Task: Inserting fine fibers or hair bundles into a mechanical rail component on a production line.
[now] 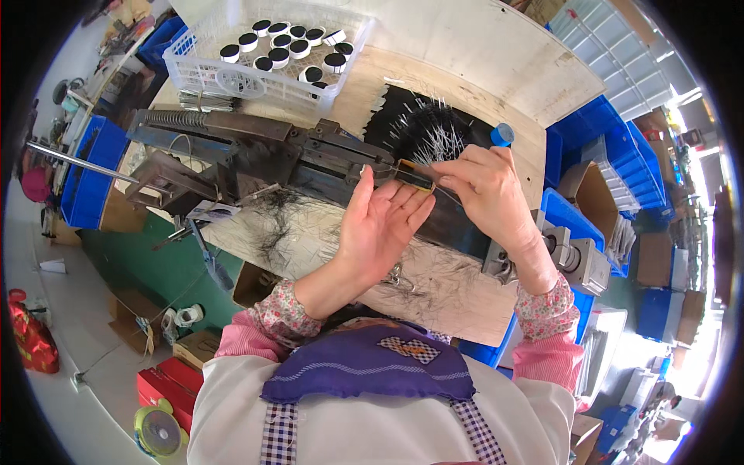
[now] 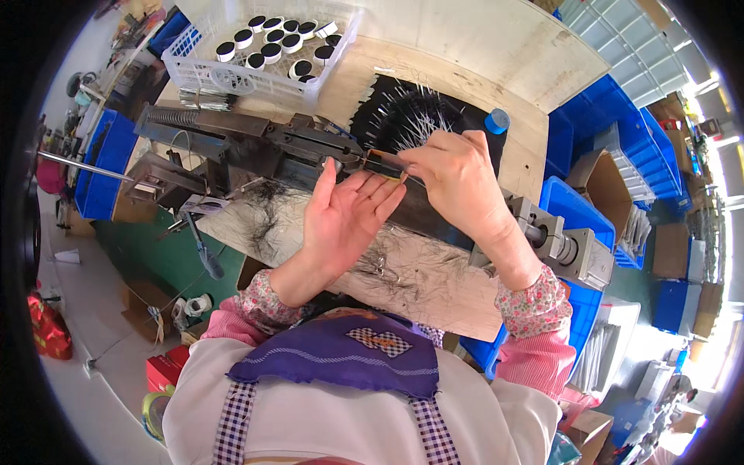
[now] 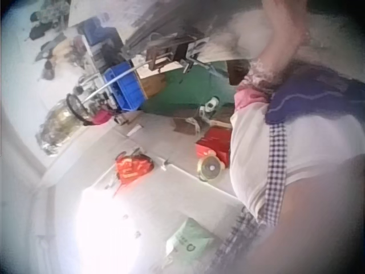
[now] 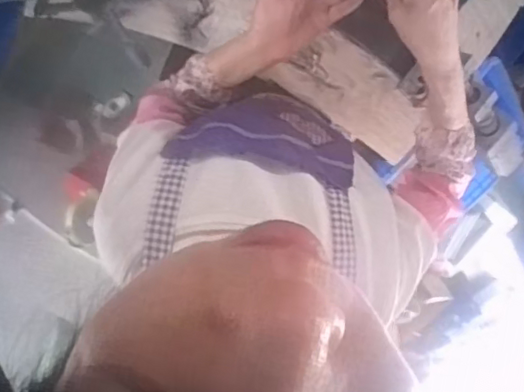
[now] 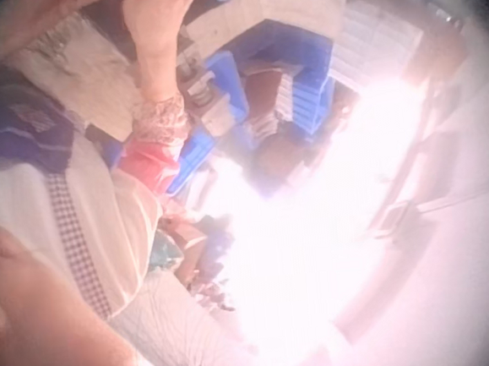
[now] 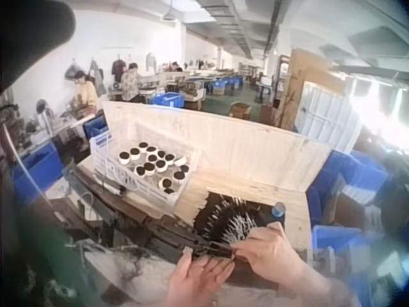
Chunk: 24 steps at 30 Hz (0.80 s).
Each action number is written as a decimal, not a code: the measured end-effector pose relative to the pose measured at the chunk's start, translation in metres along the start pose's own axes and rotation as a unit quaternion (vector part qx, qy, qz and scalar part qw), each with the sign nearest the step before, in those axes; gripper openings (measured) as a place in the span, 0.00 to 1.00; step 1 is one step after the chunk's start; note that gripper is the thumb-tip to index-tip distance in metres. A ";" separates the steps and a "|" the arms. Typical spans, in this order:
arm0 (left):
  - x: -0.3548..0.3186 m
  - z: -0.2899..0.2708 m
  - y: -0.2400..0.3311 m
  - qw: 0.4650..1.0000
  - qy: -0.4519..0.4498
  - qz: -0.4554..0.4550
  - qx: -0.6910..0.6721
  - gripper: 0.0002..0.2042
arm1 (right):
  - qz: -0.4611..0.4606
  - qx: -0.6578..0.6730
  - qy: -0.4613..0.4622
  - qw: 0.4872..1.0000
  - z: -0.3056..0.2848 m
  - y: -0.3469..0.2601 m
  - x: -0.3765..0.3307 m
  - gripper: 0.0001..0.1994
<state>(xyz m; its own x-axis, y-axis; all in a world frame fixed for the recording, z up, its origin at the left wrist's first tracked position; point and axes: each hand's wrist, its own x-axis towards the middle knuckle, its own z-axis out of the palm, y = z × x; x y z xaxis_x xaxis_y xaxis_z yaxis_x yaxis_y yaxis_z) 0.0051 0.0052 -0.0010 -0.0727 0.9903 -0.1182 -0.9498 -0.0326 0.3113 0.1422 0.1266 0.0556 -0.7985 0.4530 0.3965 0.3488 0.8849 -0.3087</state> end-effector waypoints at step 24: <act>-0.003 0.002 0.006 1.000 0.007 0.012 0.015 0.37 | 0.020 0.019 -0.032 0.999 0.006 -0.006 0.008 0.06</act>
<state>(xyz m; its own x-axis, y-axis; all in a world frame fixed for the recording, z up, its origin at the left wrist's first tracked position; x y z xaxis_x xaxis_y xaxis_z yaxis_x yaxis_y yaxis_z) 0.0005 0.0018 0.0027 -0.0997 0.9873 -0.1239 -0.9382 -0.0519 0.3422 0.1311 0.1246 0.0556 -0.8142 0.4790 0.3280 0.3629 0.8610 -0.3564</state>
